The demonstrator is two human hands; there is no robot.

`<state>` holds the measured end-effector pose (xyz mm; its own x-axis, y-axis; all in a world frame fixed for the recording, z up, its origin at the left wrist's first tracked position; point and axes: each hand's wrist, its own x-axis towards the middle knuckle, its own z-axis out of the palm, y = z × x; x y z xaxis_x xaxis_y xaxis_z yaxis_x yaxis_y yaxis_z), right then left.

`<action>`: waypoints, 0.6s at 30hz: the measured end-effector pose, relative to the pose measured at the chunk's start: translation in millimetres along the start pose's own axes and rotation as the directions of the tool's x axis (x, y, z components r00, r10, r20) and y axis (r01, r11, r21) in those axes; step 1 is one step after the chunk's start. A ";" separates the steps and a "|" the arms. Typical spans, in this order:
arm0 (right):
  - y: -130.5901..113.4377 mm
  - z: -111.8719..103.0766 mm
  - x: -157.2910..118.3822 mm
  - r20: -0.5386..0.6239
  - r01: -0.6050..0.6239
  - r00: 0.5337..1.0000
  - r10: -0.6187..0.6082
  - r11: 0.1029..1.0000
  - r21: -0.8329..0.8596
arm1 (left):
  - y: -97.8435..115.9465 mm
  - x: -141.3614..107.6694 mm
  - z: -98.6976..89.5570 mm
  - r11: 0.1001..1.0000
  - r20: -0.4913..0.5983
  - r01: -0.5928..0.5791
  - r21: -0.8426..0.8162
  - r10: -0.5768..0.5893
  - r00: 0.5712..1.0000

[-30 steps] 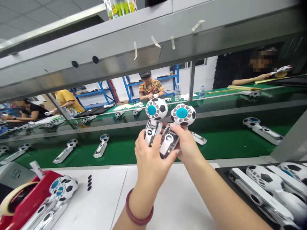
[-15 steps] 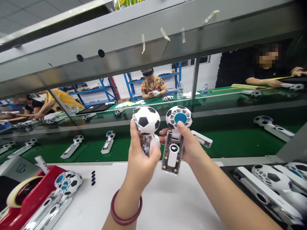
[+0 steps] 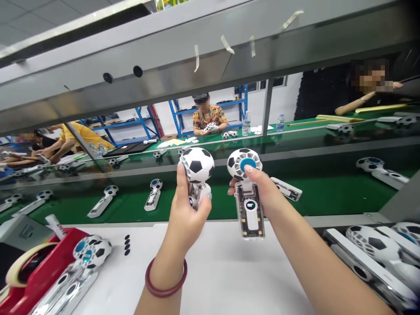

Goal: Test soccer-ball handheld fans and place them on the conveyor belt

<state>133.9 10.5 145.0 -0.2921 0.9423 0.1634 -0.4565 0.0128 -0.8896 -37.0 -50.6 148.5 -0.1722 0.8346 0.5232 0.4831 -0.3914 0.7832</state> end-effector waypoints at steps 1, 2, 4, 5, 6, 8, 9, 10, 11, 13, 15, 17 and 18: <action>3.1 -1.9 2.1 0.012 0.032 0.999 -0.031 0.999 -0.036 | -3.7 1.9 1.0 0.998 0.034 0.046 -0.044 -0.045 0.998; 7.2 -3.6 4.7 0.023 0.062 0.998 -0.060 0.996 -0.070 | -9.9 4.2 3.1 0.991 0.068 0.103 -0.084 -0.097 0.993; 19.2 -6.2 11.1 0.053 0.103 0.994 -0.098 0.988 -0.112 | -29.9 8.3 10.3 0.973 0.107 0.183 -0.144 -0.168 0.980; 27.1 -7.1 14.8 0.073 0.114 0.992 -0.106 0.987 -0.112 | -42.8 9.7 15.1 0.966 0.110 0.205 -0.161 -0.189 0.976; 36.2 -8.1 18.6 0.097 0.117 0.990 -0.107 0.988 -0.100 | -56.6 10.5 20.2 0.963 0.098 0.212 -0.167 -0.198 0.975; 57.5 -10.9 26.2 0.125 0.108 0.987 -0.099 0.992 -0.070 | -83.6 10.1 29.9 0.959 0.053 0.244 -0.146 -0.238 0.970; 68.9 -13.0 29.7 0.134 0.101 0.987 -0.091 0.993 -0.068 | -95.3 9.3 34.1 0.958 0.014 0.254 -0.132 -0.255 0.967; 80.4 -15.7 32.9 0.142 0.095 0.986 -0.084 0.992 -0.078 | -105.4 8.1 37.6 0.955 -0.025 0.268 -0.126 -0.274 0.962; 91.3 -19.0 35.6 0.155 0.094 0.985 -0.079 0.991 -0.094 | -113.7 6.6 40.6 0.950 -0.066 0.281 -0.135 -0.292 0.954; 110.5 -26.8 38.6 0.172 0.097 0.982 -0.075 0.987 -0.127 | -126.2 2.6 45.5 0.929 -0.119 0.304 -0.213 -0.333 0.935; 125.4 -35.3 38.0 0.163 0.059 0.986 -0.031 0.984 -0.166 | -135.6 -3.0 49.8 0.874 -0.072 0.346 -0.342 -0.391 0.917; 136.9 -42.6 34.9 0.156 -0.031 0.986 0.065 0.977 -0.209 | -143.5 -10.0 53.8 0.776 0.073 0.406 -0.483 -0.426 0.902; 141.7 -45.3 32.9 0.151 -0.075 0.982 0.111 0.971 -0.227 | -146.8 -13.6 55.2 0.717 0.157 0.445 -0.536 -0.434 0.887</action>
<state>97.7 58.5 5.0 -0.4643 0.8767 0.1259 -0.2307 0.0175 -0.9729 -58.2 16.9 7.9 -0.2272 0.9712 0.0719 -0.1908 -0.1168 0.9747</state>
